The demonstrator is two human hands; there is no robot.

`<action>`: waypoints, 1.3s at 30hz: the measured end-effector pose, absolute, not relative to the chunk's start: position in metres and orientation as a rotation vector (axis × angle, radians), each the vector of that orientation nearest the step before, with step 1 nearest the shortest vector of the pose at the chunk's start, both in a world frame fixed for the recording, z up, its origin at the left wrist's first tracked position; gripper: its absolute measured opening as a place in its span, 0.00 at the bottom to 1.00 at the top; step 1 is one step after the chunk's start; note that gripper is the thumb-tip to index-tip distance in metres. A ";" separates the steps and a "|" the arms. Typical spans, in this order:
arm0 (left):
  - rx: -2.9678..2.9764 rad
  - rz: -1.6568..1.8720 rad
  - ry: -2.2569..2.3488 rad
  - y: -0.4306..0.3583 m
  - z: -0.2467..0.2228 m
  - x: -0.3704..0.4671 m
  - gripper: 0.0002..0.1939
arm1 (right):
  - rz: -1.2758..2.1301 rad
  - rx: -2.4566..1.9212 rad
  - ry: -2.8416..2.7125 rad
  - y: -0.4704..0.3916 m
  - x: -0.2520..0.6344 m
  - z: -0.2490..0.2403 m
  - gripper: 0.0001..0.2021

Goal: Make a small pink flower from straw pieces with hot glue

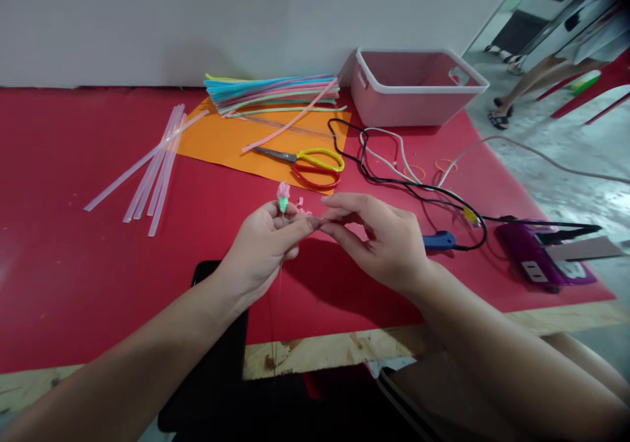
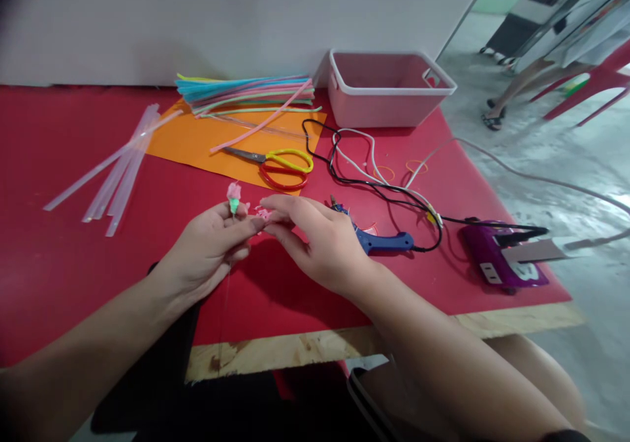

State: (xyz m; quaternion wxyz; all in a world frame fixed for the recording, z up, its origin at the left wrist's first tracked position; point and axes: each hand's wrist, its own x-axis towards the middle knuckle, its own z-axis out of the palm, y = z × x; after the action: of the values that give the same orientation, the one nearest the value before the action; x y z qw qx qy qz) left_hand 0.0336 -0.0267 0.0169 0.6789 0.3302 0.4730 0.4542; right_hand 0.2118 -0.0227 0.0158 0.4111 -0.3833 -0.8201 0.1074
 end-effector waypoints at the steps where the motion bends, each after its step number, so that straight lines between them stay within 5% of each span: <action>1: 0.741 1.022 1.060 -0.027 0.017 0.033 0.18 | 0.294 -0.968 -2.058 -0.022 0.212 0.017 0.13; 13: 0.779 1.051 1.029 -0.030 0.020 0.034 0.21 | 0.442 -1.073 -2.032 -0.022 0.212 0.024 0.04; 19: 0.737 1.056 1.044 -0.030 0.023 0.035 0.21 | 0.455 -1.133 -2.046 -0.021 0.215 0.025 0.22; 23: 0.717 1.036 1.012 -0.030 0.021 0.033 0.20 | 0.470 -1.031 -2.064 -0.021 0.216 0.024 0.08; 27: 0.711 1.037 0.989 -0.031 0.021 0.033 0.21 | 0.286 -0.867 -2.155 -0.020 0.215 0.022 0.03; 39: 0.655 1.032 0.998 -0.030 0.023 0.035 0.21 | 0.216 -0.922 -2.073 -0.025 0.213 0.023 0.02</action>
State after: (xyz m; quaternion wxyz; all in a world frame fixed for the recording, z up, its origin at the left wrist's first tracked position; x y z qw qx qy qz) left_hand 0.0346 -0.0304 0.0226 0.7045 0.2945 0.4489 0.4641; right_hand 0.2130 -0.0250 0.0230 0.4182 -0.3677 -0.8262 0.0859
